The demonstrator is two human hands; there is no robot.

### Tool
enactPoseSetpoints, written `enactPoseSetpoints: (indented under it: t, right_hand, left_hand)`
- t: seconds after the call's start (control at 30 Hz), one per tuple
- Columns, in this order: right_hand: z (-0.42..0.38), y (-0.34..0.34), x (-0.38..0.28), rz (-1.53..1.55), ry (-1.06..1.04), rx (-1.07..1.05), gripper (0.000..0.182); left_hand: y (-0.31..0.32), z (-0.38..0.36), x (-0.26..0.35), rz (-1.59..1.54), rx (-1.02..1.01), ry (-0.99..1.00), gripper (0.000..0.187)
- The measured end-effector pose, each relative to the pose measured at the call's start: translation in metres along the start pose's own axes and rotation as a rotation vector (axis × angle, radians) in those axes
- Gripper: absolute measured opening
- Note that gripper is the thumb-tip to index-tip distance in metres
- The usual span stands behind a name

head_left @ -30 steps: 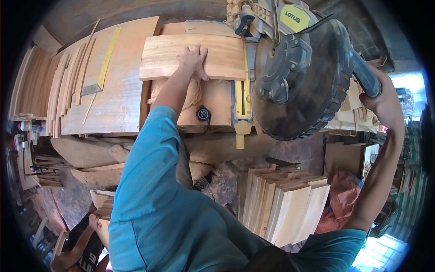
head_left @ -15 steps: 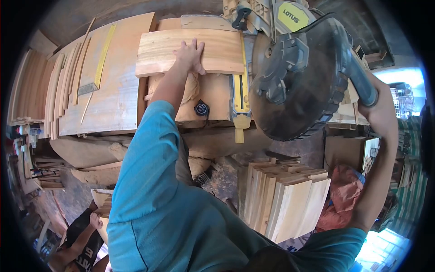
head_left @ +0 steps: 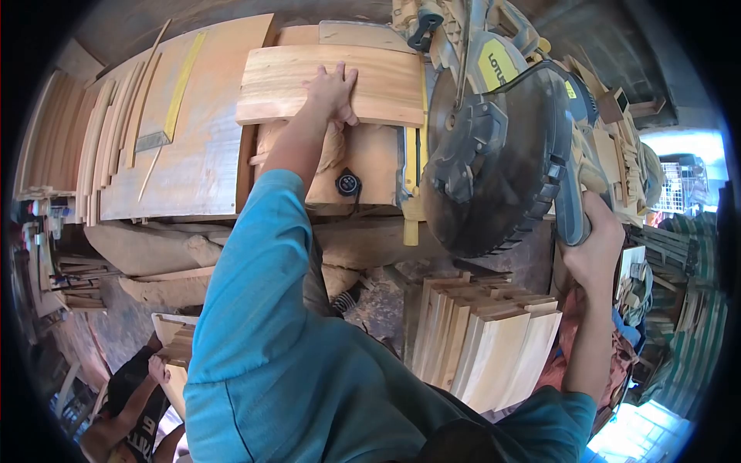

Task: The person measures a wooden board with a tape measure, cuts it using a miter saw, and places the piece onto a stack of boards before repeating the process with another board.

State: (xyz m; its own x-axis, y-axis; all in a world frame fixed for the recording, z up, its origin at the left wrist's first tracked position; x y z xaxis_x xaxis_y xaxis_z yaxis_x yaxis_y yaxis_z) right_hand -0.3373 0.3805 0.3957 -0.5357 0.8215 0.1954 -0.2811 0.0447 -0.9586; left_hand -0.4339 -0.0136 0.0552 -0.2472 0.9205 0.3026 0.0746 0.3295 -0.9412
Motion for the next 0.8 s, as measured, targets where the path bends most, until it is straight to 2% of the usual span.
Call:
enactPoseSetpoints:
  t: [0.8]
  right_hand:
    - [-0.012,0.015,0.0,-0.04,-0.024,0.054,0.03]
  left_hand:
    - [0.003,0.002,-0.001,0.023,-0.025,-0.008,0.138]
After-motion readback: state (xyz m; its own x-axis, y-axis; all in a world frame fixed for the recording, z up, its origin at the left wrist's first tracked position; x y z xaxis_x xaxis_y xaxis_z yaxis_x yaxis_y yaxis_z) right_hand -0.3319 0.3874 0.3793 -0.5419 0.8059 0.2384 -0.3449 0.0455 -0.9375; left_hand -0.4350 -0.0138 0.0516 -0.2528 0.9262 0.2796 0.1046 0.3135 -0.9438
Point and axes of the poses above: each hand's wrist, its own z-axis towards the middle knuckle, its own y-axis out of the palm, x = y × z, the point moved 10 cm from there along z, towards the middle knuckle, and after that the axes turned 15 degrees about -z, right-handed, at the moved point
